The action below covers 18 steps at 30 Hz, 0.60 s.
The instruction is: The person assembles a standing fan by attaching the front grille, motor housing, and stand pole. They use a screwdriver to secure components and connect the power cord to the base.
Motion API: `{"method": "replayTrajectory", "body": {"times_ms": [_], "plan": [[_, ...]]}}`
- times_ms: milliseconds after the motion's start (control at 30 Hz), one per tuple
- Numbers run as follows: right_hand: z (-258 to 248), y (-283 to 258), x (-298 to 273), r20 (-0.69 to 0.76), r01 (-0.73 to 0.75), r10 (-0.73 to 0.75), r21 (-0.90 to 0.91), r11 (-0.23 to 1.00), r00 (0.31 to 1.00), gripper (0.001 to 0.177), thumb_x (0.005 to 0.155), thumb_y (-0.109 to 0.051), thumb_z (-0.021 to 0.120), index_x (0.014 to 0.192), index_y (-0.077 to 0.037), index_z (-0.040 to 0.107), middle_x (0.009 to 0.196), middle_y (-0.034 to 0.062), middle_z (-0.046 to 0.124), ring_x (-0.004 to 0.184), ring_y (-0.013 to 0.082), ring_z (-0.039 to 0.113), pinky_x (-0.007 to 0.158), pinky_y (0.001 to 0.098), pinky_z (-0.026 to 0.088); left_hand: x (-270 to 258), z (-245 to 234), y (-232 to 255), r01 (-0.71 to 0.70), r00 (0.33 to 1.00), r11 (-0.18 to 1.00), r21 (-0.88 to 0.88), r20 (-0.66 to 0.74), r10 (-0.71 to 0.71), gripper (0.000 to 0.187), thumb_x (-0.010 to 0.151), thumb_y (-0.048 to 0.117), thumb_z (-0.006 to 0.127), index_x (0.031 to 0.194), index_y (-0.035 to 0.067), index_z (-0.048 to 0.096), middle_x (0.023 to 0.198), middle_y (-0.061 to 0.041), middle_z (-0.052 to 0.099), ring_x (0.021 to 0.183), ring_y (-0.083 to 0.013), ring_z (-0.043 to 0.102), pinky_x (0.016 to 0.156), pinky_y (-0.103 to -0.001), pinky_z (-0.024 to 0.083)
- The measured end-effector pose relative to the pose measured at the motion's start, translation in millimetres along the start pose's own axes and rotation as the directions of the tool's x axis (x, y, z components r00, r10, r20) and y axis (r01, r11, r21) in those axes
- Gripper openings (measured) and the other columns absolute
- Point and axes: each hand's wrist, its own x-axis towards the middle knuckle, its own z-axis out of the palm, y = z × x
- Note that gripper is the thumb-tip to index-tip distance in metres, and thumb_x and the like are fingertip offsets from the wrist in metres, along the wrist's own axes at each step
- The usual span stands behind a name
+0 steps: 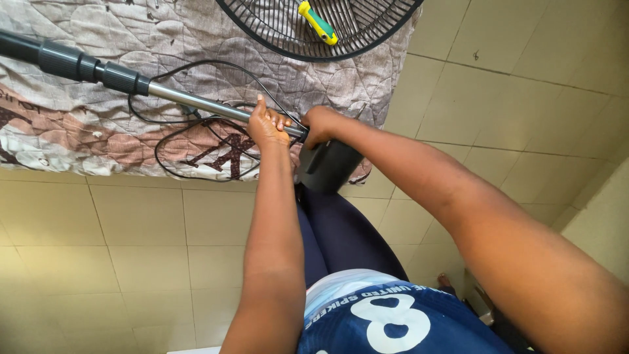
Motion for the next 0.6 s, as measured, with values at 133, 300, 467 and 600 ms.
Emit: {"method": "replayTrajectory", "body": {"times_ms": [133,300,467,600], "plan": [[0.0,-12.4,-33.0,-0.385,-0.095,0.042,-0.120,0.988,0.922,0.048,0.060,-0.037,0.088,0.101,-0.013,0.080,0.098,0.0123,0.075,0.110,0.0396,0.061,0.103,0.0627,0.041,7.1,18.9,-3.1,-0.016,1.000,1.000,-0.001,-0.010,0.016,0.058,0.095,0.035,0.069,0.055,0.019,0.031,0.045,-0.002,0.029,0.035,-0.0196,0.029,0.043,-0.040,0.032],[-12.2,-9.8,-33.9,-0.295,-0.086,0.047,-0.123,0.989,0.954,0.055,0.058,-0.038,0.088,0.104,-0.011,0.078,0.102,0.0137,0.073,0.110,0.0392,0.060,0.098,0.0575,0.046,1.2,24.4,3.0,-0.005,0.998,1.000,-0.001,0.057,0.005,0.058,0.097,0.038,0.066,0.055,0.019,0.030,0.045,-0.002,0.027,0.036,-0.0185,0.027,0.044,-0.039,0.031],[-32.3,16.6,-7.7,0.093,0.014,-0.020,0.068,0.998,0.996,0.053,0.062,-0.034,0.090,0.105,-0.006,0.076,0.093,0.0143,0.076,0.089,0.0325,0.074,0.083,0.0458,0.059,-3.8,26.8,5.3,0.006,0.995,1.000,0.017,0.100,-0.008,0.058,0.098,0.040,0.066,0.056,0.019,0.031,0.045,-0.002,0.027,0.037,-0.0186,0.027,0.046,-0.039,0.032],[-43.2,30.3,11.7,0.422,-0.060,-0.145,0.437,0.897,0.895,0.041,0.066,-0.015,0.090,0.101,-0.001,0.074,0.088,0.0116,0.077,0.079,0.0254,0.075,0.070,0.0406,0.062,-3.5,28.2,9.6,0.015,0.992,0.999,0.028,0.125,-0.019,0.058,0.097,0.040,0.066,0.056,0.020,0.031,0.045,-0.001,0.027,0.036,-0.0183,0.026,0.046,-0.039,0.032]]}}
